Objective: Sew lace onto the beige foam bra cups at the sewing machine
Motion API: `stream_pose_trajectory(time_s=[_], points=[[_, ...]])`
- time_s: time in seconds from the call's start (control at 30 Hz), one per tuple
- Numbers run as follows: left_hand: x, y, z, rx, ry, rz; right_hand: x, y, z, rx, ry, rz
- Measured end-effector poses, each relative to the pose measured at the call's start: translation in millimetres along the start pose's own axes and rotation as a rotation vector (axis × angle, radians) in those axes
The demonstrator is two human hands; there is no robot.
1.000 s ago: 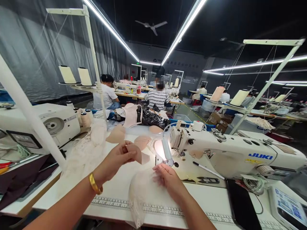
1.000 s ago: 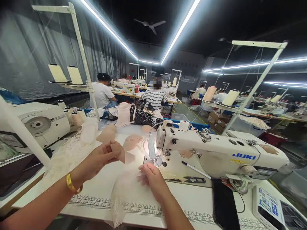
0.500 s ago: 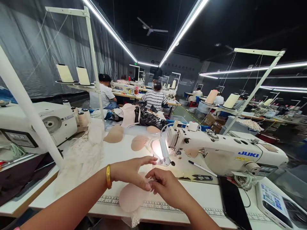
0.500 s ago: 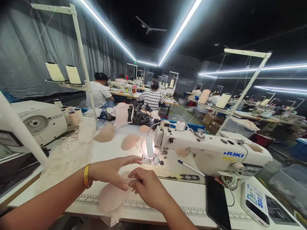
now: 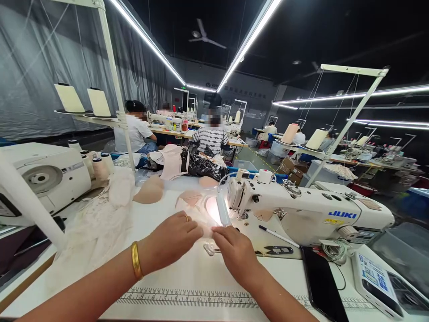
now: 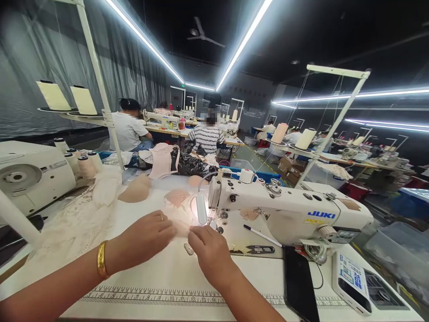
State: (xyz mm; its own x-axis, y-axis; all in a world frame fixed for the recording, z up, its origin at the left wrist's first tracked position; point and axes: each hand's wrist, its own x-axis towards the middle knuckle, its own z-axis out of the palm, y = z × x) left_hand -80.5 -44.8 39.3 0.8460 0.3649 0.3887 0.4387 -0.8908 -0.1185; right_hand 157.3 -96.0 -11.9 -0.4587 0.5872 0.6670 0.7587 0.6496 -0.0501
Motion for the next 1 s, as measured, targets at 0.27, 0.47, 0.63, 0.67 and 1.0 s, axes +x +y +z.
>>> stream_pose_trajectory(time_s=[0.27, 0.47, 0.63, 0.67, 1.0], points=[[25.4, 1.8, 53.4, 0.042, -0.127, 0.238, -25.6, 53.8, 28.1, 0.107, -0.179, -0.063], [29.3, -8.4, 90.3, 0.058, -0.102, 0.171, -35.2, 63.2, 21.8, 0.081, -0.152, -0.02], [21.8, -4.9, 97.0, -0.072, 0.016, 0.108, -35.3, 62.5, 12.2, 0.134, -0.255, 0.01], [21.8, -4.8, 97.7, -0.092, 0.021, 0.108, -34.9, 62.3, 11.5, 0.147, -0.265, 0.017], [23.5, -1.9, 103.6, -0.091, 0.022, 0.08, -34.0, 57.9, 8.1, 0.218, -0.303, 0.045]])
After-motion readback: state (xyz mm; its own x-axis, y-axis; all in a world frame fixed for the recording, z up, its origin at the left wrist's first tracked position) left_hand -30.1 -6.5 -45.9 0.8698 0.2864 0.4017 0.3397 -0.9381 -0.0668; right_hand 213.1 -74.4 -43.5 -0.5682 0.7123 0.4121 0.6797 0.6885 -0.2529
